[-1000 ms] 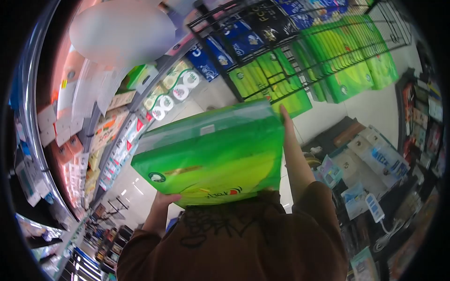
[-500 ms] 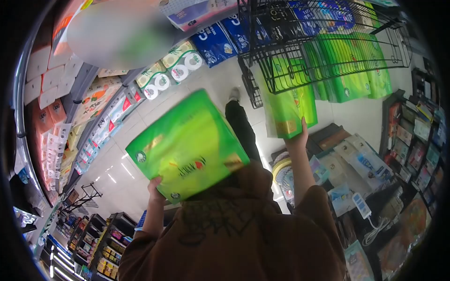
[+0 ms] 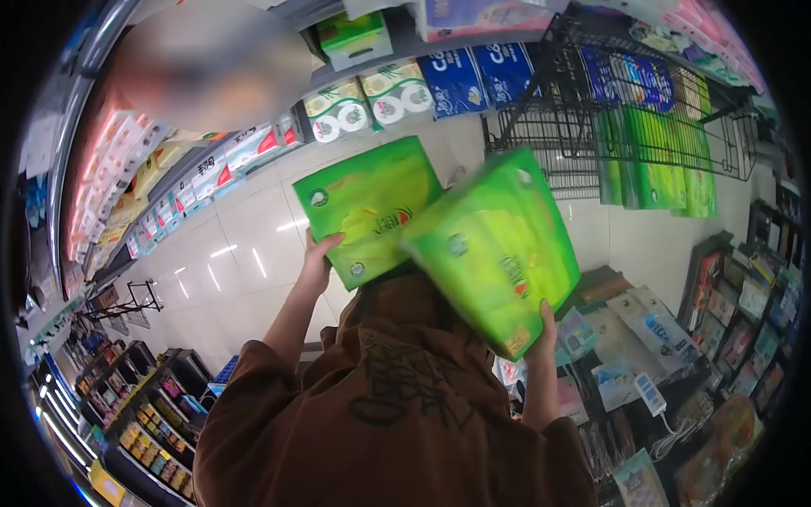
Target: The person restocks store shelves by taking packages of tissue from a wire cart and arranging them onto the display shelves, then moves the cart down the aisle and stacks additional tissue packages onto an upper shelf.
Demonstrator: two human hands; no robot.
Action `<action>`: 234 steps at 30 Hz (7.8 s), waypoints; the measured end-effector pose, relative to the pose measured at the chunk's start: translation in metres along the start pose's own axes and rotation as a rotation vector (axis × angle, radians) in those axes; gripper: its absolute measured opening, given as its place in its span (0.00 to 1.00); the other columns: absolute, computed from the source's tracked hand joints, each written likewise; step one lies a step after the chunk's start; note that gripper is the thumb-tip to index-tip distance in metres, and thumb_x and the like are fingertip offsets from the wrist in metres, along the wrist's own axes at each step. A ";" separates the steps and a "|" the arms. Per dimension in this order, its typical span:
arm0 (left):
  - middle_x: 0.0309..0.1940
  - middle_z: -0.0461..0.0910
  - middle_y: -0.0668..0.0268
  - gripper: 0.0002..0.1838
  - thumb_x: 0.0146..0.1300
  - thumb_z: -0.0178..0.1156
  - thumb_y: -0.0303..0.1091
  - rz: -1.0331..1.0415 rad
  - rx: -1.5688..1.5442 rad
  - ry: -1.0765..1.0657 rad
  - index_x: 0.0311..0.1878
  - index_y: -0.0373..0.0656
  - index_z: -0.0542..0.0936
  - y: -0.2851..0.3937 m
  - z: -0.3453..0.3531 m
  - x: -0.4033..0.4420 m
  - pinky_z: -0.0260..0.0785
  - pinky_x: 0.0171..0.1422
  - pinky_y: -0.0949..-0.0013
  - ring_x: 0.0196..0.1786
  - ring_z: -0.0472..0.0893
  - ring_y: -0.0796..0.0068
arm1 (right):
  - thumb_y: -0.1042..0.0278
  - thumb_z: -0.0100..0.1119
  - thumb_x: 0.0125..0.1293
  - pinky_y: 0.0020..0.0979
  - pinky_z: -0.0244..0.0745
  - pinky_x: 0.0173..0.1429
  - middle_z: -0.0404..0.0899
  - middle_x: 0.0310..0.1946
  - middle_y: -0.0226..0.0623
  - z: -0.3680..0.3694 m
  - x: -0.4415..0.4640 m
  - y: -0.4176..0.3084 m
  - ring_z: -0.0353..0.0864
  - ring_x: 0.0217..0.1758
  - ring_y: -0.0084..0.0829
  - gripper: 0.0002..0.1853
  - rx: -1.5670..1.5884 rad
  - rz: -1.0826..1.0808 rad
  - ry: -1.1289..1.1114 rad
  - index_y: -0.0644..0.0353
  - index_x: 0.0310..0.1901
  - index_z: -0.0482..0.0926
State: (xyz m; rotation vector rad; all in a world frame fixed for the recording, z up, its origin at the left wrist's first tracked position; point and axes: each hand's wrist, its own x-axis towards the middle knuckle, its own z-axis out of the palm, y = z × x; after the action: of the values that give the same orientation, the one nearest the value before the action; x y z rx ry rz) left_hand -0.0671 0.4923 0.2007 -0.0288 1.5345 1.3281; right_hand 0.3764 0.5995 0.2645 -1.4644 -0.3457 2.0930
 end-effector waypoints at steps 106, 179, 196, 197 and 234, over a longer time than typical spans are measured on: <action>0.67 0.70 0.47 0.56 0.42 0.83 0.39 1.866 0.142 -0.097 0.72 0.35 0.59 0.408 -0.065 -0.095 0.70 0.68 0.54 0.66 0.76 0.56 | 0.55 0.64 0.65 0.55 0.73 0.70 0.70 0.71 0.42 0.640 -0.203 -0.209 0.77 0.67 0.52 0.30 -1.997 -2.730 -0.735 0.25 0.69 0.69; 0.63 0.75 0.59 0.18 0.78 0.52 0.39 0.151 0.222 -0.870 0.65 0.44 0.70 0.225 0.122 0.016 0.69 0.67 0.58 0.63 0.78 0.60 | 0.71 0.58 0.68 0.35 0.81 0.48 0.87 0.34 0.42 0.177 0.069 -0.031 0.87 0.40 0.35 0.13 -0.776 -0.724 0.384 0.64 0.52 0.82; 0.66 0.74 0.64 0.23 0.78 0.53 0.46 0.015 0.217 -0.489 0.70 0.46 0.70 0.076 0.208 0.021 0.67 0.72 0.62 0.68 0.76 0.67 | 0.75 0.59 0.65 0.41 0.78 0.37 0.83 0.29 0.48 0.141 0.121 -0.194 0.84 0.30 0.45 0.06 -1.153 -1.104 0.021 0.64 0.41 0.84; 0.66 0.74 0.64 0.24 0.78 0.53 0.47 0.044 0.190 -0.499 0.70 0.46 0.70 0.075 0.217 0.017 0.66 0.72 0.62 0.68 0.76 0.67 | 0.76 0.58 0.66 0.42 0.78 0.38 0.84 0.32 0.49 0.148 0.139 -0.194 0.84 0.31 0.47 0.07 -1.117 -1.179 -0.075 0.64 0.42 0.84; 0.43 0.83 0.60 0.10 0.67 0.61 0.26 1.955 0.906 0.089 0.50 0.39 0.80 0.585 0.004 -0.207 0.76 0.50 0.62 0.44 0.83 0.62 | 0.65 0.60 0.71 0.25 0.75 0.52 0.79 0.56 0.43 0.729 -0.143 -0.421 0.80 0.48 0.26 0.32 -0.881 -1.607 -0.675 0.66 0.73 0.63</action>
State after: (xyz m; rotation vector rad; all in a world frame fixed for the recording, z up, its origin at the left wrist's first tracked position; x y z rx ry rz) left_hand -0.3253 0.6010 0.7547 2.4952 1.9678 1.6315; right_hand -0.1374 0.9342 0.8591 -0.2430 -2.0190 0.8791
